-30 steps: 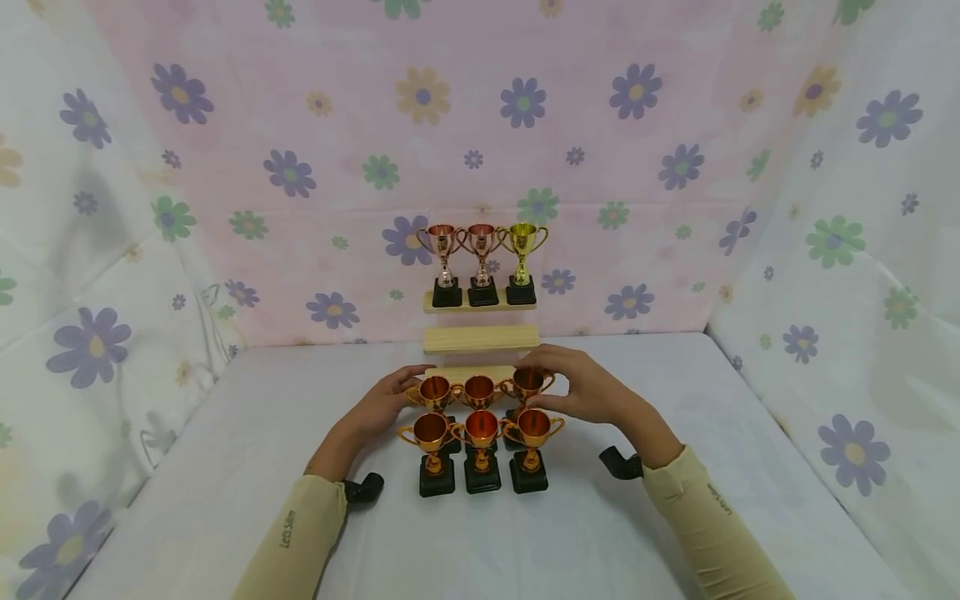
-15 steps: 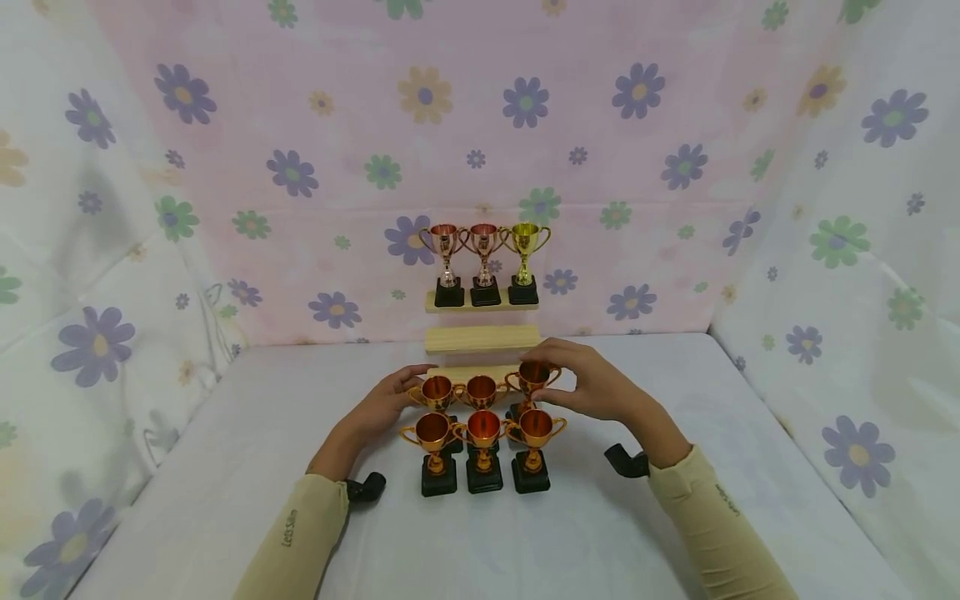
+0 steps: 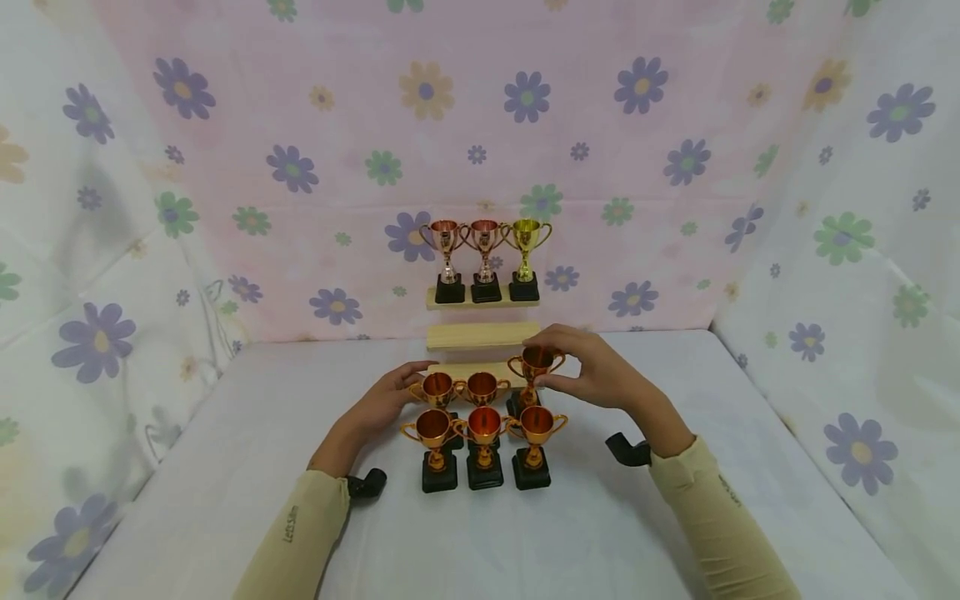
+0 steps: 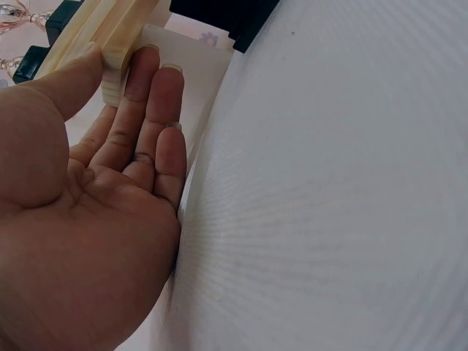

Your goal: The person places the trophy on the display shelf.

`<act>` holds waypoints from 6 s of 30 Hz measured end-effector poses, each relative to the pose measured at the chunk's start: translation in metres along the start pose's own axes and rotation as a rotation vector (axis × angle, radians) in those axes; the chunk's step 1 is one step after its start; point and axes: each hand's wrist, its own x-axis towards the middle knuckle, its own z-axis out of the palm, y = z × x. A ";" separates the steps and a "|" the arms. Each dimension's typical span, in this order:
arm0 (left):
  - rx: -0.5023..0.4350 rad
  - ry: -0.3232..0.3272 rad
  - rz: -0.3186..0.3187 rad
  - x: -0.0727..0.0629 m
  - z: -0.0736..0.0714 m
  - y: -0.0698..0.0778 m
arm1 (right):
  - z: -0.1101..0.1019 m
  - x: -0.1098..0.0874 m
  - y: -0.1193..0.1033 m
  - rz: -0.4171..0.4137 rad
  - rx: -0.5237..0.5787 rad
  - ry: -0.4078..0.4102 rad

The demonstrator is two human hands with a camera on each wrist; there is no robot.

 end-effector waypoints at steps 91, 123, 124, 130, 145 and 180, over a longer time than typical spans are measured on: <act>-0.053 -0.001 -0.015 0.001 -0.003 -0.006 | 0.001 0.185 -0.017 0.100 -0.293 -0.141; -0.047 -0.016 0.009 0.001 -0.002 -0.004 | 0.006 0.192 -0.012 0.164 -0.280 -0.147; -0.048 -0.016 0.008 0.001 -0.002 -0.003 | 0.006 0.192 -0.012 0.164 -0.280 -0.146; -0.052 -0.012 0.005 0.001 -0.002 -0.002 | 0.003 0.189 -0.011 0.150 -0.277 -0.134; -0.027 -0.008 0.008 -0.001 -0.001 0.000 | -0.014 0.157 -0.019 0.058 -0.258 0.029; 0.002 0.018 -0.012 0.002 0.001 -0.004 | -0.006 -0.007 -0.031 0.012 -0.080 0.176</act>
